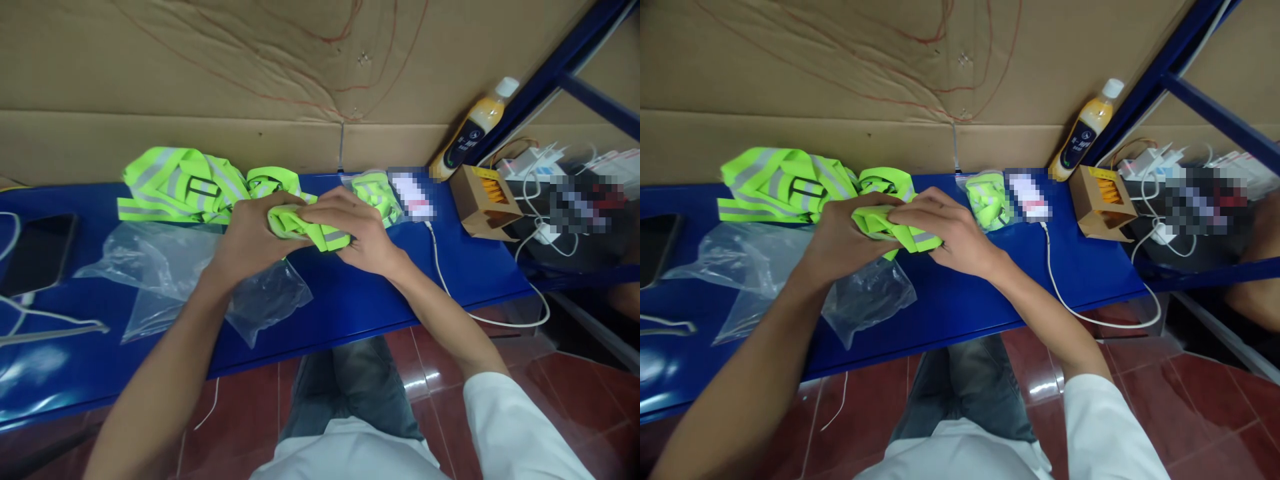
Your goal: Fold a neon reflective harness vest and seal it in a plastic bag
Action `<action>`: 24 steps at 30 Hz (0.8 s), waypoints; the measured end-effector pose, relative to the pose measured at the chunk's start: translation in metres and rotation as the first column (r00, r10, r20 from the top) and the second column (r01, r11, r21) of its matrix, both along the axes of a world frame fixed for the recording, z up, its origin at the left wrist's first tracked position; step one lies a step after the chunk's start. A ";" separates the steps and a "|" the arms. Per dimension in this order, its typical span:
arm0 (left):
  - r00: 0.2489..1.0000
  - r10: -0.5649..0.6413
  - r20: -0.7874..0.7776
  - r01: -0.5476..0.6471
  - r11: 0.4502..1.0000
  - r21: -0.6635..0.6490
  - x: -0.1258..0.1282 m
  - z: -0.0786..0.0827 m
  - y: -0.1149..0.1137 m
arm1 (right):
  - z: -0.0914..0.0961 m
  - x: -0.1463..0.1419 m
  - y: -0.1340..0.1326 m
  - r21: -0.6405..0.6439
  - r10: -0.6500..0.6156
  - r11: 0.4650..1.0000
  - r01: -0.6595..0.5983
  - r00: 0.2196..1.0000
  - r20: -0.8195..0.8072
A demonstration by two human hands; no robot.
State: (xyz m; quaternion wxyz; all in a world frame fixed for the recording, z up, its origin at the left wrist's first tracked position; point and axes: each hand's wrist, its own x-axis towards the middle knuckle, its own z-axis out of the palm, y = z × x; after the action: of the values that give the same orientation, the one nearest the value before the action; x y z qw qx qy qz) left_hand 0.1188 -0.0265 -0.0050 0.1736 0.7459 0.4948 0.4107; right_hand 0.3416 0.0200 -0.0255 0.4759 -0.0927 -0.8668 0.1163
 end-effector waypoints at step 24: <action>0.951 0.000 0.310 -0.036 0.993 0.110 -0.002 0.002 0.001 | 0.006 0.002 0.004 -0.548 -0.021 0.835 -0.051 0.992 -0.124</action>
State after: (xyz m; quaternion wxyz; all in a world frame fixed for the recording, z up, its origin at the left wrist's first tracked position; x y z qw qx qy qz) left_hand 0.1170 -0.0256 -0.0028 0.2024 0.6765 0.4439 0.5517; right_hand 0.3435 0.0242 -0.0190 0.4815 -0.2113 -0.7661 0.3696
